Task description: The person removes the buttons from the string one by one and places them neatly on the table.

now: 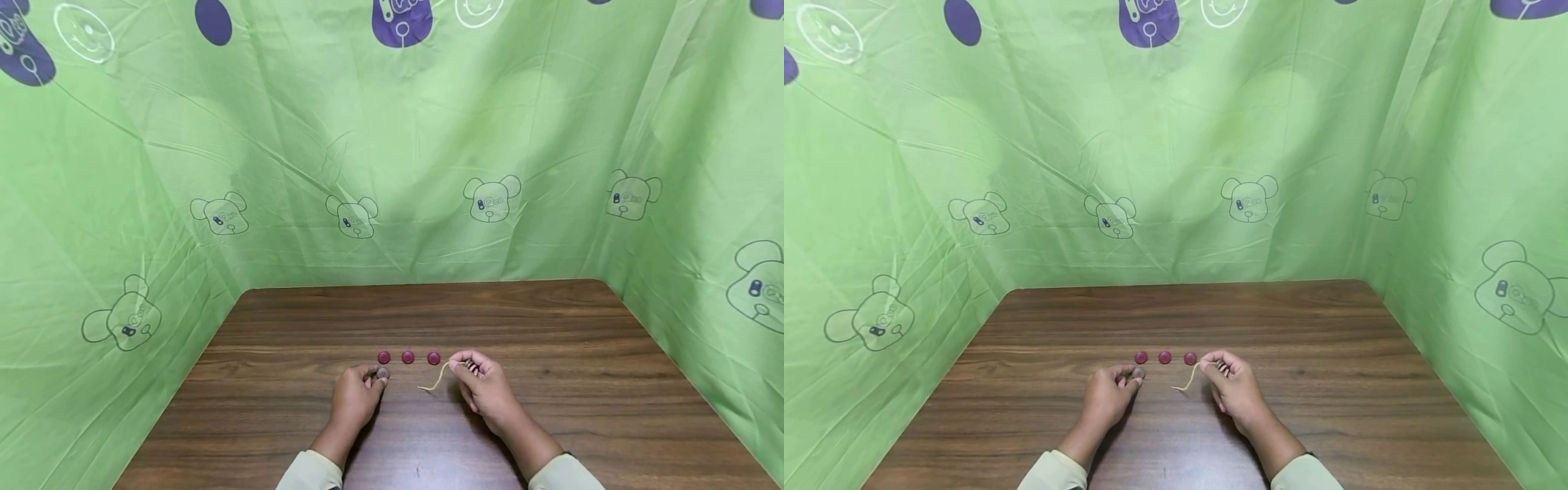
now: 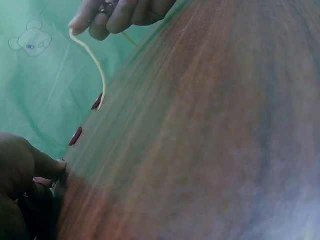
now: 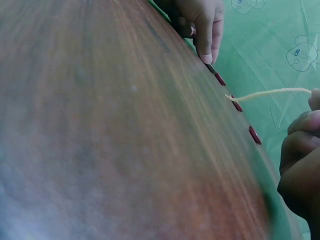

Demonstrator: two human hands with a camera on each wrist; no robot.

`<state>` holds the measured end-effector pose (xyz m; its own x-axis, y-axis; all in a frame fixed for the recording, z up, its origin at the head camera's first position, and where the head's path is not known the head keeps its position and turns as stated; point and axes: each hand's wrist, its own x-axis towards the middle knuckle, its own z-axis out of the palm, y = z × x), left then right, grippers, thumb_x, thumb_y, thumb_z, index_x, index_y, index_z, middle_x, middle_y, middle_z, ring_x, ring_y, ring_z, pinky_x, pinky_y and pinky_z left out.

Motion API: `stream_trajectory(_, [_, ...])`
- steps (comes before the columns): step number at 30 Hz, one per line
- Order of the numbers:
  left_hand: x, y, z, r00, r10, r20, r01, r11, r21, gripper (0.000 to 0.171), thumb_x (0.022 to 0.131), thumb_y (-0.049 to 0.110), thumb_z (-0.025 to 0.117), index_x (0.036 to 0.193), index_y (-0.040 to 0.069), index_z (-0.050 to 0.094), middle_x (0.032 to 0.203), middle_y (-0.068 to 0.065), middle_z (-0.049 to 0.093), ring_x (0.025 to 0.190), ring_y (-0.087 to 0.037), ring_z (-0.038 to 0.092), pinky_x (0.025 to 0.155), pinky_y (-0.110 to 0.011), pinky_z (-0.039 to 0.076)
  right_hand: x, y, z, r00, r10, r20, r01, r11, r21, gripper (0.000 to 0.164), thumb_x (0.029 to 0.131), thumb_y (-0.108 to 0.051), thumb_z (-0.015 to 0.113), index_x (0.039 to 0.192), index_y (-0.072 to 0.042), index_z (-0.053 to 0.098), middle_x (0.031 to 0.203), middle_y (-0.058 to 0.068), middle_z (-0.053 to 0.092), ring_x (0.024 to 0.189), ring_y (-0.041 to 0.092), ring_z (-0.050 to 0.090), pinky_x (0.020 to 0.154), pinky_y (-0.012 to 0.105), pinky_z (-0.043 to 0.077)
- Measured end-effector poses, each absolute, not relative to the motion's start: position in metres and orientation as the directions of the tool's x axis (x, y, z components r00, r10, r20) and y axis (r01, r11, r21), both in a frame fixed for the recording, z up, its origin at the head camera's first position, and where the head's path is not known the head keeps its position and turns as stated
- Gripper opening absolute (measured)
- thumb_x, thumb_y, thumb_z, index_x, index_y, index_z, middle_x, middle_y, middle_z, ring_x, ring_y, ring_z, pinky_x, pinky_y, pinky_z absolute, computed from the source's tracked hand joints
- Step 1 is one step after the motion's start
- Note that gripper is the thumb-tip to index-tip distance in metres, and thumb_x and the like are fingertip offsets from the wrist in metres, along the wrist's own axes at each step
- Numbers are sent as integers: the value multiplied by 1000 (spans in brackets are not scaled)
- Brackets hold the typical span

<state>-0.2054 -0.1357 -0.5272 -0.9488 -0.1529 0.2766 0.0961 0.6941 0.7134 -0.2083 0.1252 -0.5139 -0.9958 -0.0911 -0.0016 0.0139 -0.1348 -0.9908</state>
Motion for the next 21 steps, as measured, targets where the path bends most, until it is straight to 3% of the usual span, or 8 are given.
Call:
stream_trajectory(7, [-205,-135,-528,-945,-160,284,95,698,709,21,86,11,90,106,5,86,79,-2,76,74,-13,64,70,-33,56,-207,128,-510,-990,-141,4,18,-159,-987,27,107,-8,63,129,7,59,66,-8,48,43,2,36,39,16,27])
stream_trajectory(11, [-205,-135,-528,-947,-169,273,83,692,717,23,85,11,90,107,4,85,71,2,66,69,-9,57,67,-30,52,-207,129,-508,-978,-207,3,40,-199,-979,30,109,-8,54,138,0,52,79,-5,52,44,2,36,39,16,27])
stream_trajectory(17, [-204,-135,-529,-952,-181,247,68,663,746,26,85,12,91,108,3,84,65,6,53,61,-5,46,60,-26,42,-207,127,-508,-977,-215,11,39,-229,-973,22,109,-5,53,124,-8,37,76,-8,50,46,2,37,41,15,29])
stream_trajectory(21, [-204,-135,-530,-950,-185,251,73,651,755,27,85,13,91,109,3,83,65,6,51,60,-4,44,58,-25,40,-207,127,-509,-983,-180,42,-1,-222,-975,15,110,-7,57,120,-7,47,77,-9,51,48,2,37,44,15,30])
